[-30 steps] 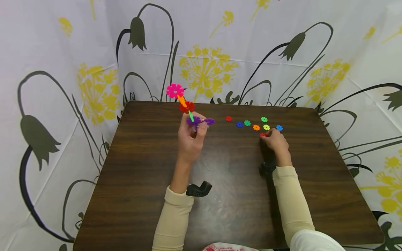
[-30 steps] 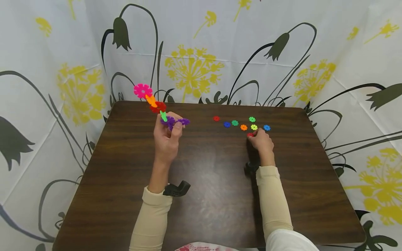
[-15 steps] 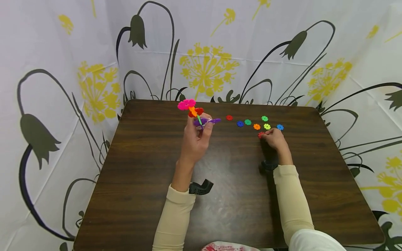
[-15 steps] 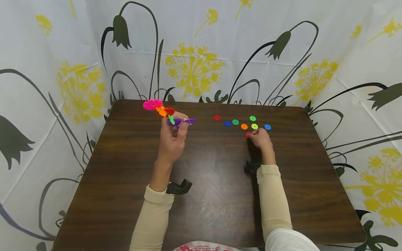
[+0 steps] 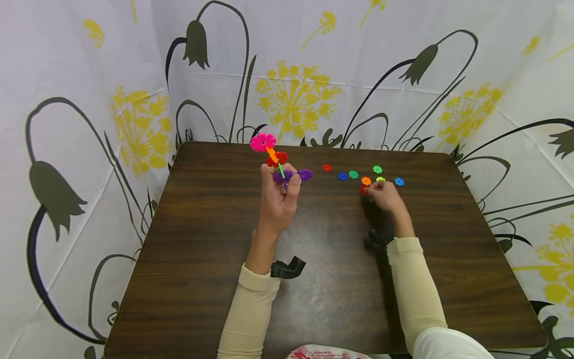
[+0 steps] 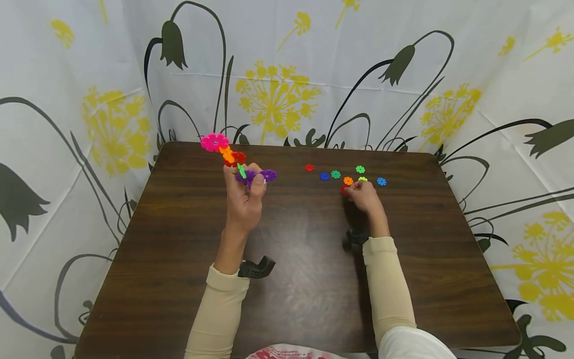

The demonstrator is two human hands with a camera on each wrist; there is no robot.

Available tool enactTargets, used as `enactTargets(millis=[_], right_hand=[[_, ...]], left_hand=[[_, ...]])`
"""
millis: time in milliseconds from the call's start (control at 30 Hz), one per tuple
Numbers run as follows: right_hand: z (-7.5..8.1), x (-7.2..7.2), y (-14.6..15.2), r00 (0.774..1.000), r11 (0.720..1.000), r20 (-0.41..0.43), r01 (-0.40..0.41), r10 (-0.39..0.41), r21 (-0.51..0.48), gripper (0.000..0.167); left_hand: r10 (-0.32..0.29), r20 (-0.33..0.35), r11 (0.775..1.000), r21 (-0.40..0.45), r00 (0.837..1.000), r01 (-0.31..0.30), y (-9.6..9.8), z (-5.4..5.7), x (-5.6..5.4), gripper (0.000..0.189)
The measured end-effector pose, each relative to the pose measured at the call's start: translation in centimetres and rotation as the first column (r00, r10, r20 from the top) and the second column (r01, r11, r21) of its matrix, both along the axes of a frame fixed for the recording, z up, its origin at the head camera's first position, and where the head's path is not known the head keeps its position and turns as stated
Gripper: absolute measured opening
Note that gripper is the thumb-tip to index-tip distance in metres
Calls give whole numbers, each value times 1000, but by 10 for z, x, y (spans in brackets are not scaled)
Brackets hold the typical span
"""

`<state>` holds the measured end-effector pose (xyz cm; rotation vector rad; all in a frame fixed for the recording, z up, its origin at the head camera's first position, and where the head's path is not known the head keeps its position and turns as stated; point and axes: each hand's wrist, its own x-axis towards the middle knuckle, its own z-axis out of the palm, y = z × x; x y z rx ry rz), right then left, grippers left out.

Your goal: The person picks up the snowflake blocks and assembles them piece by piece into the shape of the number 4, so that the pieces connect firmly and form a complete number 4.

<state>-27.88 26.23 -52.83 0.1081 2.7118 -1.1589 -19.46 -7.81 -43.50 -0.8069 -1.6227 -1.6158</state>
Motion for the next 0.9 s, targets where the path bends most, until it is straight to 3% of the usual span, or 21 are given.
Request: enactTargets(millis=[200, 433, 667, 900], right_hand=[[29, 10, -24, 997, 982, -72, -38, 25, -186, 41], [88, 31, -71, 975, 879, -215, -153, 59, -452, 37], [137, 62, -122, 918, 778, -370, -335, 144, -531, 30], [157, 82, -148, 884, 746, -447, -391, 140, -540, 32]], left_hand=[[36, 2, 999, -14, 999, -36, 0, -2, 0, 30], [61, 28, 998, -30, 998, -60, -3, -4, 0, 24], [88, 56, 994, -77, 995, -83, -5, -6, -1, 20], [83, 67, 991, -111, 994, -75, -5, -6, 0, 25]])
